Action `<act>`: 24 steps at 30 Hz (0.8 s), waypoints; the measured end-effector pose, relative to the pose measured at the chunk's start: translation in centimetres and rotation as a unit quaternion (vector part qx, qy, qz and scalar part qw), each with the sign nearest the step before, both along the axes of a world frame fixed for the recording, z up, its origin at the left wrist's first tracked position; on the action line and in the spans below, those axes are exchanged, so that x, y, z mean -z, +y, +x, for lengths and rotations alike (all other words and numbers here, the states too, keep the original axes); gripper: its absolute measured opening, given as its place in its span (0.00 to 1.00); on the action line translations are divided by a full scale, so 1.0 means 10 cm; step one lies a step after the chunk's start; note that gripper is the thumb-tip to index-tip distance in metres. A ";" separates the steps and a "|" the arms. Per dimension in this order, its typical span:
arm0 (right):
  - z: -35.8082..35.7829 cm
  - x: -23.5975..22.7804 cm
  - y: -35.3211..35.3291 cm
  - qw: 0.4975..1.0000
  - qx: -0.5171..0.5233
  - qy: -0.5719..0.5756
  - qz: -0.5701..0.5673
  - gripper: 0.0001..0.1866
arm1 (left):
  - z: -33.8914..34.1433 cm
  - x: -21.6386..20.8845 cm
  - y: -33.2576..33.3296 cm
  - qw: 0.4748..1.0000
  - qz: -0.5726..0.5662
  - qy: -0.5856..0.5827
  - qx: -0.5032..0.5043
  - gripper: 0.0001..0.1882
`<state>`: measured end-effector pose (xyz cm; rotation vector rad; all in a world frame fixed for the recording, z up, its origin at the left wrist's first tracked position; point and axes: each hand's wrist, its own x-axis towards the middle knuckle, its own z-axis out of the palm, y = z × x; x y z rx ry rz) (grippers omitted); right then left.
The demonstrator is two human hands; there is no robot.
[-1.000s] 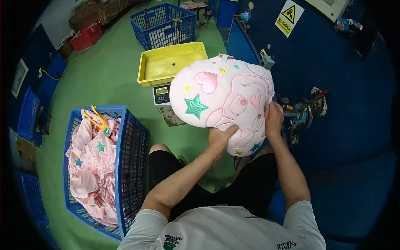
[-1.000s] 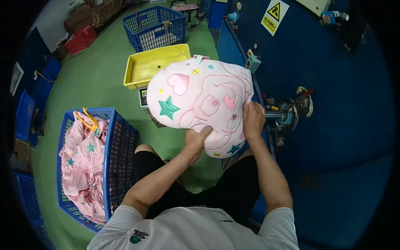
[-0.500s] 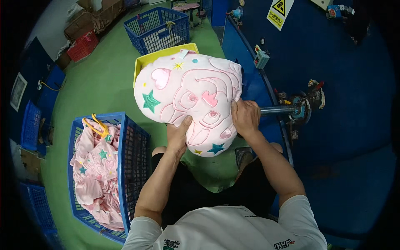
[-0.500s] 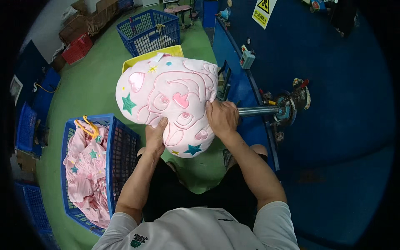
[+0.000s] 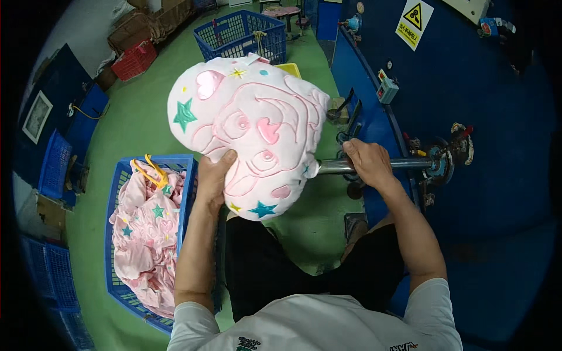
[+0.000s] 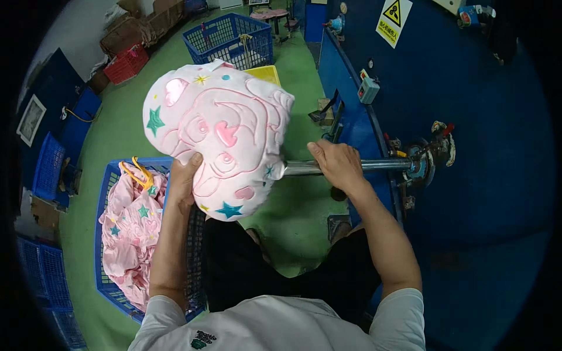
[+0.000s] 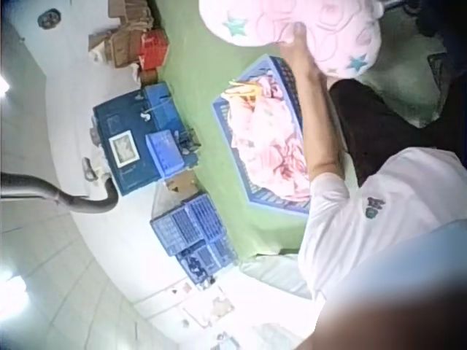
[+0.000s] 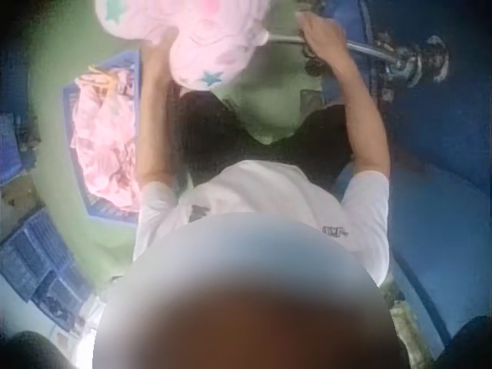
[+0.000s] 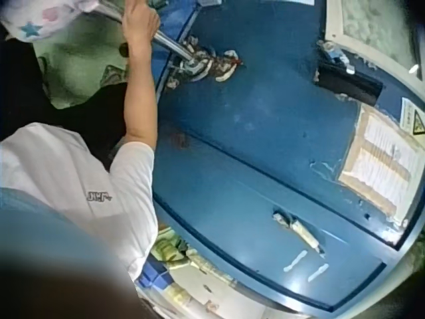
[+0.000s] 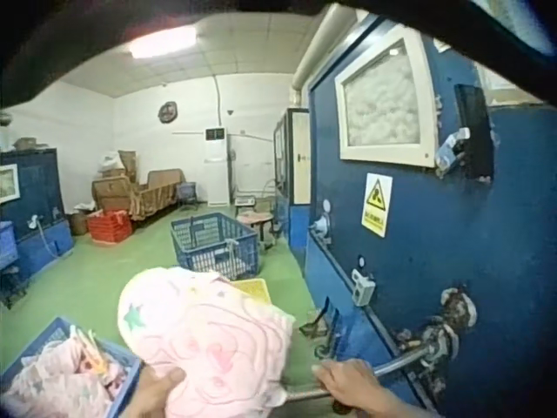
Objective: Stuffing heart-shaped plush toys with fiberfill and checking their weight on a digital scale.
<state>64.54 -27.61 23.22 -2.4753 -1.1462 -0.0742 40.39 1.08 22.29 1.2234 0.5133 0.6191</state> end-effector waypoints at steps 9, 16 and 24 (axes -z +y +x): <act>-0.06 -0.08 0.12 0.998 0.038 -0.026 -0.033 0.27 | 0.76 0.03 0.86 0.992 -0.096 -0.058 -0.054 0.27; -0.08 -0.08 0.12 0.997 0.043 -0.060 -0.017 0.23 | 1.76 0.31 0.56 0.941 -0.286 -0.062 -0.169 0.30; -0.16 -0.16 0.15 0.996 0.051 -0.050 -0.054 0.24 | 1.12 0.72 0.09 0.986 -0.131 0.105 -0.024 0.32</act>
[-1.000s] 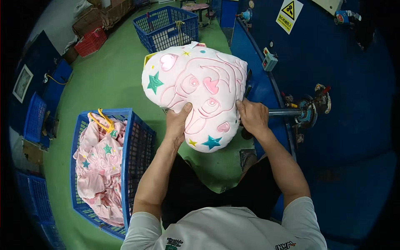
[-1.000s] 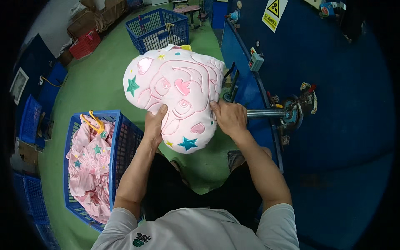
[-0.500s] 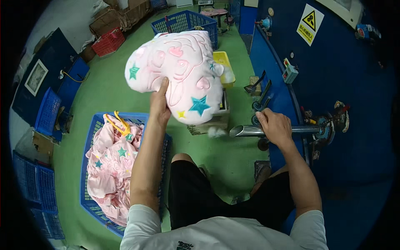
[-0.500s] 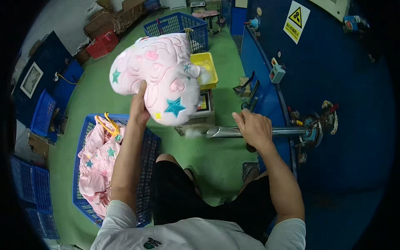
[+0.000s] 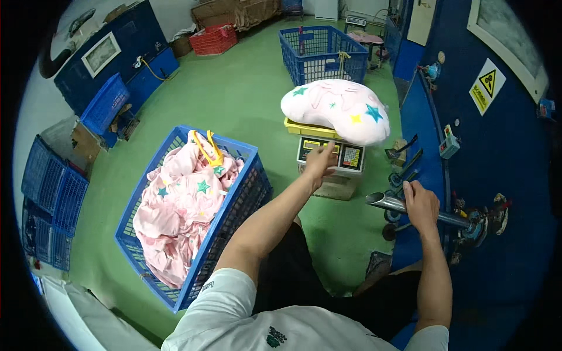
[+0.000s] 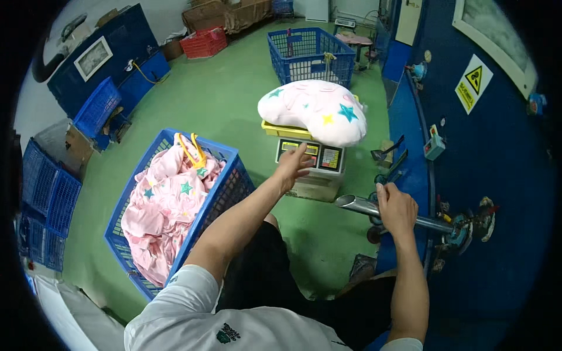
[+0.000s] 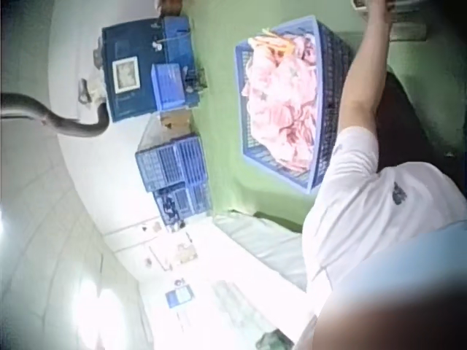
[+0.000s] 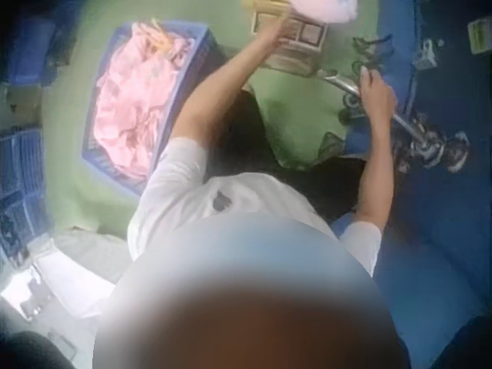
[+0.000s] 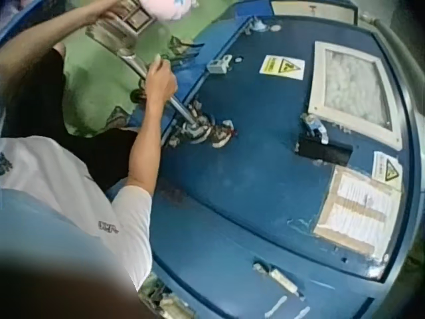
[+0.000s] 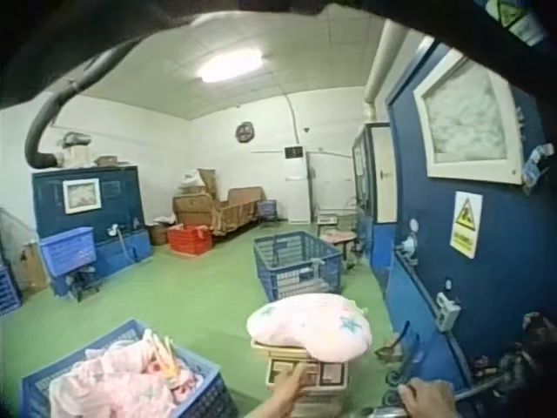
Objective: Stuffing heart-shaped plush toys with fiberfill and checking their weight on a digital scale.
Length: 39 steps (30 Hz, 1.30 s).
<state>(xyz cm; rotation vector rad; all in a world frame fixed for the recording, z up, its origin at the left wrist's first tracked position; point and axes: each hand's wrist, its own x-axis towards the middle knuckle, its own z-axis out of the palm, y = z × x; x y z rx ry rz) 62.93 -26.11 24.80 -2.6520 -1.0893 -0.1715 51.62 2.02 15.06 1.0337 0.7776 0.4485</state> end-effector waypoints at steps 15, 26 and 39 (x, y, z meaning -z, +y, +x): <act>0.47 -0.09 0.33 0.940 -0.062 0.337 -0.004 0.32 | -1.16 1.68 -1.02 0.946 0.163 0.168 0.226 0.23; 1.15 0.13 1.74 0.797 0.095 0.500 0.325 0.42 | -1.11 1.52 -0.98 0.924 0.213 0.187 0.255 0.22; 0.42 -0.20 1.88 0.746 0.015 0.476 0.464 0.22 | -1.10 0.64 -0.43 0.991 0.081 -0.037 -0.098 0.14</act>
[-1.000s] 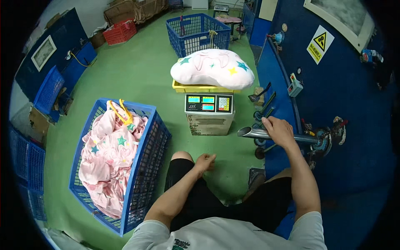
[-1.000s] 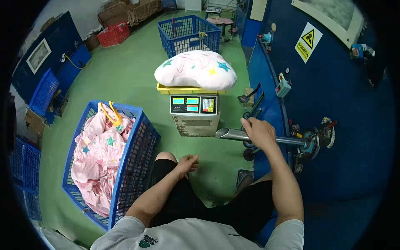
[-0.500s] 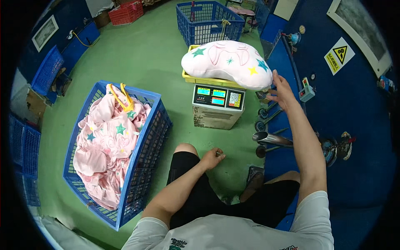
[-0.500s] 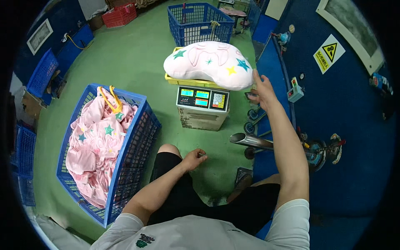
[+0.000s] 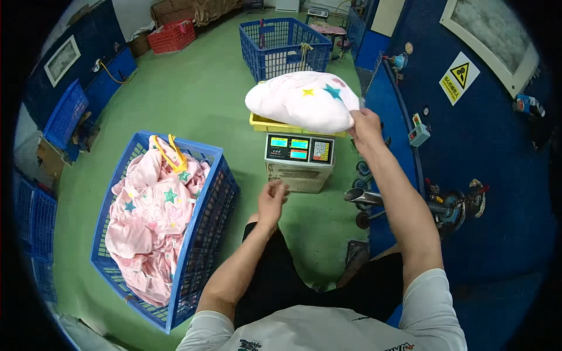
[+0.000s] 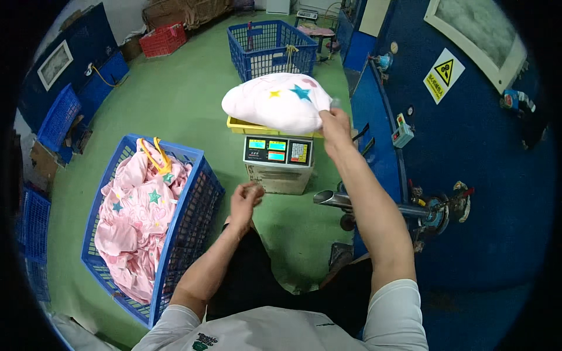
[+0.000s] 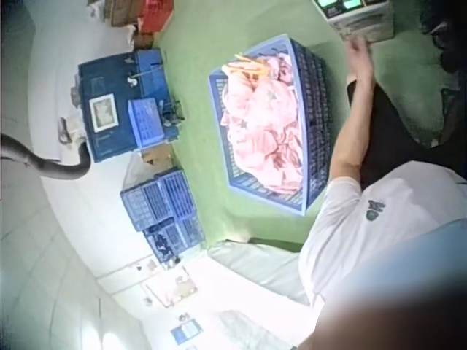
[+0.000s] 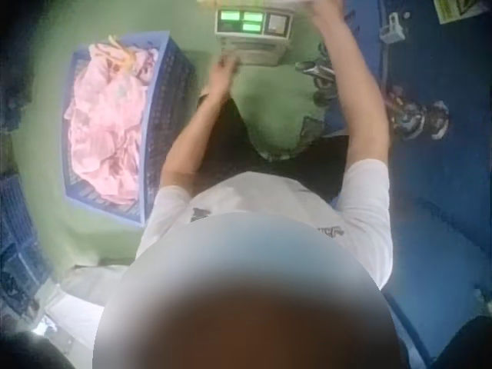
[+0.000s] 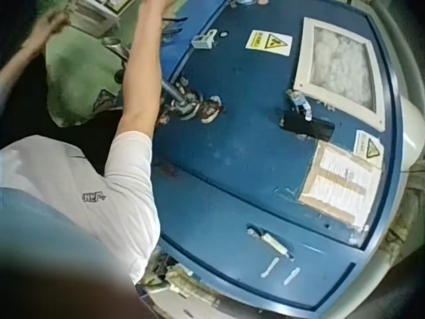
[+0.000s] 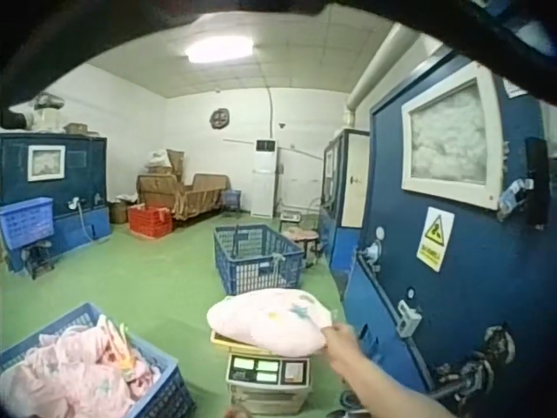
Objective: Stuffing heart-shaped plush toys with fiberfill and checking their weight on a digital scale.
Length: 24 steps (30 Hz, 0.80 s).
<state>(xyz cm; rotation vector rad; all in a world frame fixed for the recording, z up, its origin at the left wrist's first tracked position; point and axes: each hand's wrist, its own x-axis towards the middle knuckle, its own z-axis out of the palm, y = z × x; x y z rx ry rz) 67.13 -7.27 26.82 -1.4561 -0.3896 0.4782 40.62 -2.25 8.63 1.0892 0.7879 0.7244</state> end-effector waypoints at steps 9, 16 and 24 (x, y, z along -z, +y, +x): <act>-2.09 0.12 -1.08 0.969 -0.180 -0.147 0.078 0.11 | -0.96 -1.82 0.40 0.899 0.409 -0.006 -0.155 0.24; -2.83 1.22 -2.08 0.925 -0.363 -0.106 -0.039 0.12 | -1.49 -1.09 -0.05 0.800 0.508 0.282 0.149 0.36; -2.47 1.12 -1.89 0.922 -0.311 -0.216 -0.082 0.11 | -1.69 -0.76 -0.26 0.780 0.484 0.333 0.215 0.38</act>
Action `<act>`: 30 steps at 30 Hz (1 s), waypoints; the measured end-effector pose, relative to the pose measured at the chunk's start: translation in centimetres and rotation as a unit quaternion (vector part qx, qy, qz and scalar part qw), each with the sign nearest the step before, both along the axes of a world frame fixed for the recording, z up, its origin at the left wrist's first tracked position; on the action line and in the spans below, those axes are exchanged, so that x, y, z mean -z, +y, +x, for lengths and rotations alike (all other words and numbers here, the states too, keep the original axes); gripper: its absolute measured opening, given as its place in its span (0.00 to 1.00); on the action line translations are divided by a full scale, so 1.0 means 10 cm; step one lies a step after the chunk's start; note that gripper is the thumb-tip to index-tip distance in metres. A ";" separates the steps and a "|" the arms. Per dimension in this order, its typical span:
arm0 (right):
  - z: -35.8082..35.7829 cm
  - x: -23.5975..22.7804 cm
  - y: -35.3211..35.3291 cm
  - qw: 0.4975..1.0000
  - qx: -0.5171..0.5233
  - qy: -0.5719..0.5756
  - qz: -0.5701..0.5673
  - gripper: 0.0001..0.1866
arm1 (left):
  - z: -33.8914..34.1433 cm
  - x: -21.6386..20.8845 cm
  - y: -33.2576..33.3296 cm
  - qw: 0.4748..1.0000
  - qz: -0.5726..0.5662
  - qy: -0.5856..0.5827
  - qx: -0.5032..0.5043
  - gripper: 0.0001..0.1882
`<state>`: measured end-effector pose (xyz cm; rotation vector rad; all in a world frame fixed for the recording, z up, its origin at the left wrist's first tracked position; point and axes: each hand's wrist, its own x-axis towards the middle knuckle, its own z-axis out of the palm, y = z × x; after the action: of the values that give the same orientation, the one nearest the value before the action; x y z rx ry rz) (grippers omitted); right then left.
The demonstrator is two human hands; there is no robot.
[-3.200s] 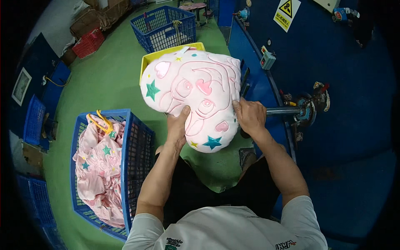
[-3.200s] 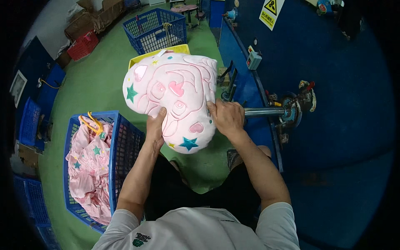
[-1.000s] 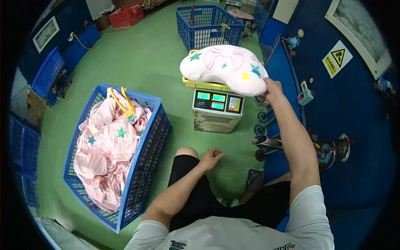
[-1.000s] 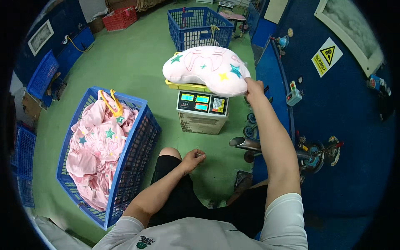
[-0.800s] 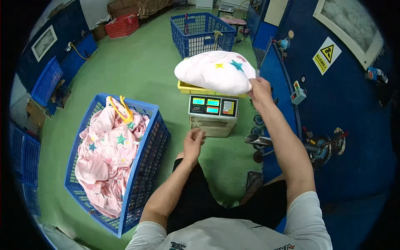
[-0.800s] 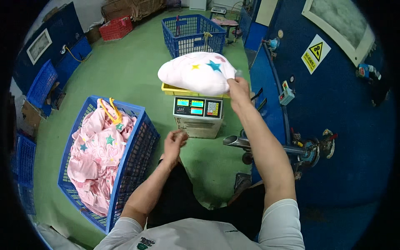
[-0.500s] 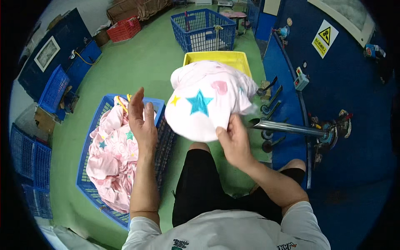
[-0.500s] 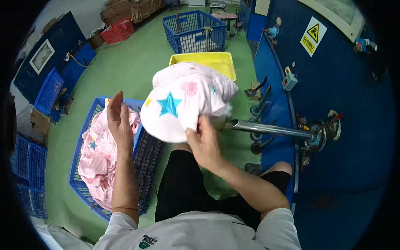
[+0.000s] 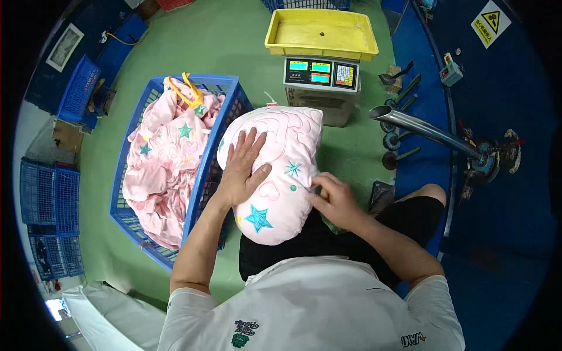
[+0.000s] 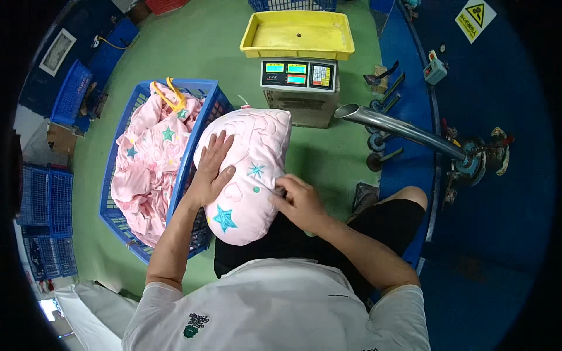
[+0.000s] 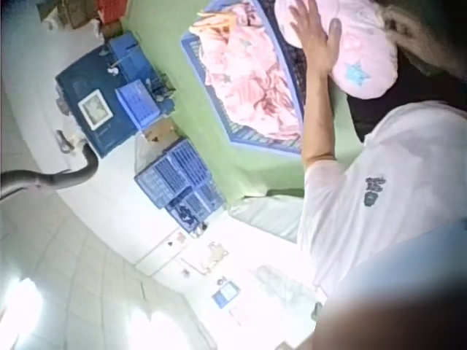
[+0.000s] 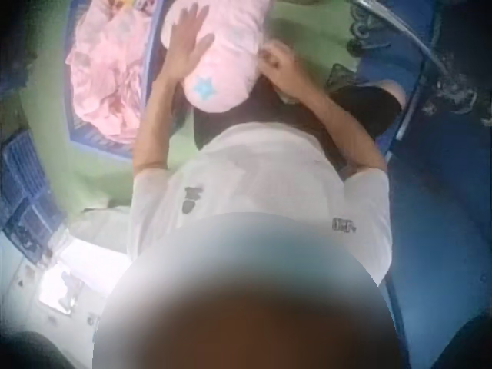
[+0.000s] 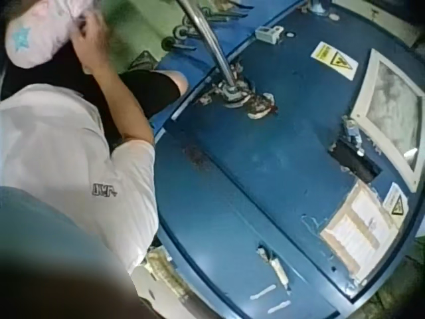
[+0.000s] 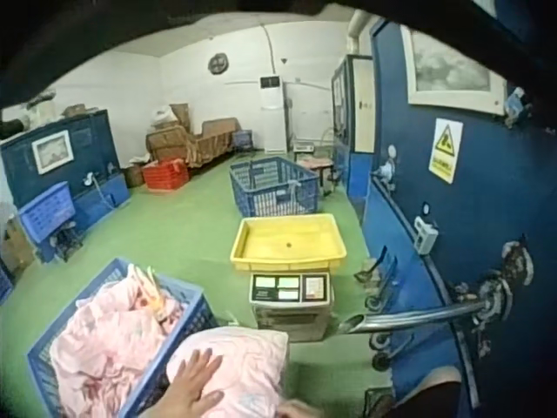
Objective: Stuffing heart-shaped plush toys with fiberfill and checking their weight on a digital scale.
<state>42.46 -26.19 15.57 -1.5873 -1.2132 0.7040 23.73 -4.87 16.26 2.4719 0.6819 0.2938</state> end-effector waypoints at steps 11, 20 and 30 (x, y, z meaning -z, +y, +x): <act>-0.26 0.20 0.46 0.940 -0.143 0.232 -0.207 0.15 | 0.04 0.06 -0.08 0.996 -0.012 -0.020 0.086 0.36; 0.02 0.31 0.04 0.895 -0.203 0.328 -0.224 0.25 | 0.42 -0.75 0.31 0.947 -0.133 0.289 -0.049 0.39; -0.19 0.35 0.65 0.784 0.001 0.610 -0.117 0.29 | 0.31 -0.19 0.12 0.979 -0.178 -0.021 0.096 0.43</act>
<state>40.58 -19.69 12.05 -0.9084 -0.1339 1.5764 26.82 -3.69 18.18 2.1599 0.4302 0.1349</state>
